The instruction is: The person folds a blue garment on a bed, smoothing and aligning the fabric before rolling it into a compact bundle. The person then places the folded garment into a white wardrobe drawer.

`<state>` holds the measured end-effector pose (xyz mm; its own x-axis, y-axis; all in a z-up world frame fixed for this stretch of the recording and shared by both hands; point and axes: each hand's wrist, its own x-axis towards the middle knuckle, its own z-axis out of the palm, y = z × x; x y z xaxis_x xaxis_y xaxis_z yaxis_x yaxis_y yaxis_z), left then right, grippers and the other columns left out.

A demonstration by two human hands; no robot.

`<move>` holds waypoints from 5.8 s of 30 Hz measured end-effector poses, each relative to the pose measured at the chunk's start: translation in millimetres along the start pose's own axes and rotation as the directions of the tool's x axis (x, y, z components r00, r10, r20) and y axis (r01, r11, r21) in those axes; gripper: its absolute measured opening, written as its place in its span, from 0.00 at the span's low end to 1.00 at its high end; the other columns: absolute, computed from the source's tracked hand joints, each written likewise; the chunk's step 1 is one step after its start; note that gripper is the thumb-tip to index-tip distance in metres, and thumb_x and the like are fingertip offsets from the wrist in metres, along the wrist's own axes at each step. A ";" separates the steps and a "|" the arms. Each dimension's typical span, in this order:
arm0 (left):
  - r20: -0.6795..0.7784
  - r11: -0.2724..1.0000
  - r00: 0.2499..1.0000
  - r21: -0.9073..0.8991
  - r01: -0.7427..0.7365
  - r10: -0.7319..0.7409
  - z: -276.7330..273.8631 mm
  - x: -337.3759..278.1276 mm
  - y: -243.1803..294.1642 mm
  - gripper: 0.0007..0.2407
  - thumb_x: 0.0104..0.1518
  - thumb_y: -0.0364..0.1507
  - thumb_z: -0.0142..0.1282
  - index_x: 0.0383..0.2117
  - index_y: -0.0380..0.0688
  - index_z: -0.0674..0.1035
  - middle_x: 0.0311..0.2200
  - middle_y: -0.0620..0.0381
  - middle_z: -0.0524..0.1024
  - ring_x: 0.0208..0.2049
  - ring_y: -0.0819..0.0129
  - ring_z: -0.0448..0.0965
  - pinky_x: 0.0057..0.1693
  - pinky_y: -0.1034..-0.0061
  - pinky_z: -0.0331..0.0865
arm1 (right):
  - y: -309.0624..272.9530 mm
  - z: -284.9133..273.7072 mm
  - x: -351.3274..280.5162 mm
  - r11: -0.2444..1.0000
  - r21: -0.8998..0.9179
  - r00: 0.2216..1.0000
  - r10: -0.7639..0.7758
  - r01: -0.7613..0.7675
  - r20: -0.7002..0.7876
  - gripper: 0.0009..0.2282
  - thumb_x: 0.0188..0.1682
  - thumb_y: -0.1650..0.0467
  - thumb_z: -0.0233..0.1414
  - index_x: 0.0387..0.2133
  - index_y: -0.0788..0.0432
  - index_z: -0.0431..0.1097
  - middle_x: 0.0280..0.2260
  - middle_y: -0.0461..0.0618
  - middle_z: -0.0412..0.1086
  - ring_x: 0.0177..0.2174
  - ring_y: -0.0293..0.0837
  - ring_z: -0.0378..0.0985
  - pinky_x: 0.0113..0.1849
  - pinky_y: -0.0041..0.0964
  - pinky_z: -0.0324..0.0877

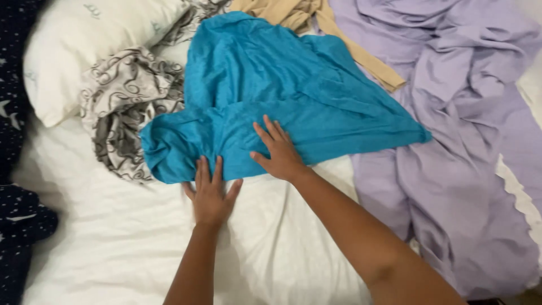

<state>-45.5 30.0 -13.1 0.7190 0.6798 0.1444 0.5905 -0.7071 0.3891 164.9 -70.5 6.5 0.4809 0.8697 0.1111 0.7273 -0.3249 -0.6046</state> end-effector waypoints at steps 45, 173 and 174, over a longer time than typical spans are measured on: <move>-0.224 0.950 0.964 0.304 -0.071 0.143 9.6 116.5 -210.5 0.13 0.55 0.31 0.51 0.46 0.47 0.81 0.54 0.54 0.76 0.55 0.52 0.71 0.56 0.59 0.64 | -65.0 137.6 73.9 0.901 0.377 0.977 0.193 -0.214 0.095 0.47 0.41 0.53 0.62 0.72 0.52 0.44 0.71 0.53 0.47 0.70 0.52 0.40 0.67 0.57 0.25; -0.053 0.815 0.990 -0.563 -0.137 0.130 135.7 146.0 157.3 0.18 0.62 0.33 0.54 0.57 0.42 0.75 0.67 0.46 0.65 0.67 0.48 0.66 0.69 0.60 0.60 | 167.3 -64.1 -16.7 0.846 0.089 0.823 0.533 -0.526 -0.198 0.66 0.22 0.53 0.72 0.70 0.62 0.31 0.71 0.64 0.35 0.67 0.59 0.47 0.59 0.44 0.61; -0.156 0.739 0.973 -0.633 -0.231 0.170 146.8 153.6 166.2 0.17 0.67 0.34 0.52 0.59 0.40 0.73 0.69 0.42 0.64 0.67 0.45 0.66 0.68 0.62 0.61 | 169.3 -63.3 -16.0 0.843 0.081 0.823 0.536 -0.531 -0.188 0.66 0.22 0.53 0.72 0.70 0.62 0.31 0.71 0.64 0.36 0.67 0.59 0.47 0.59 0.45 0.61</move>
<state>216.9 -11.6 -59.8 0.7428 0.5716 0.3485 0.0385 -0.5562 0.8302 311.3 -162.9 -47.7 0.8779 0.4714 -0.0844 0.3181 -0.7057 -0.6331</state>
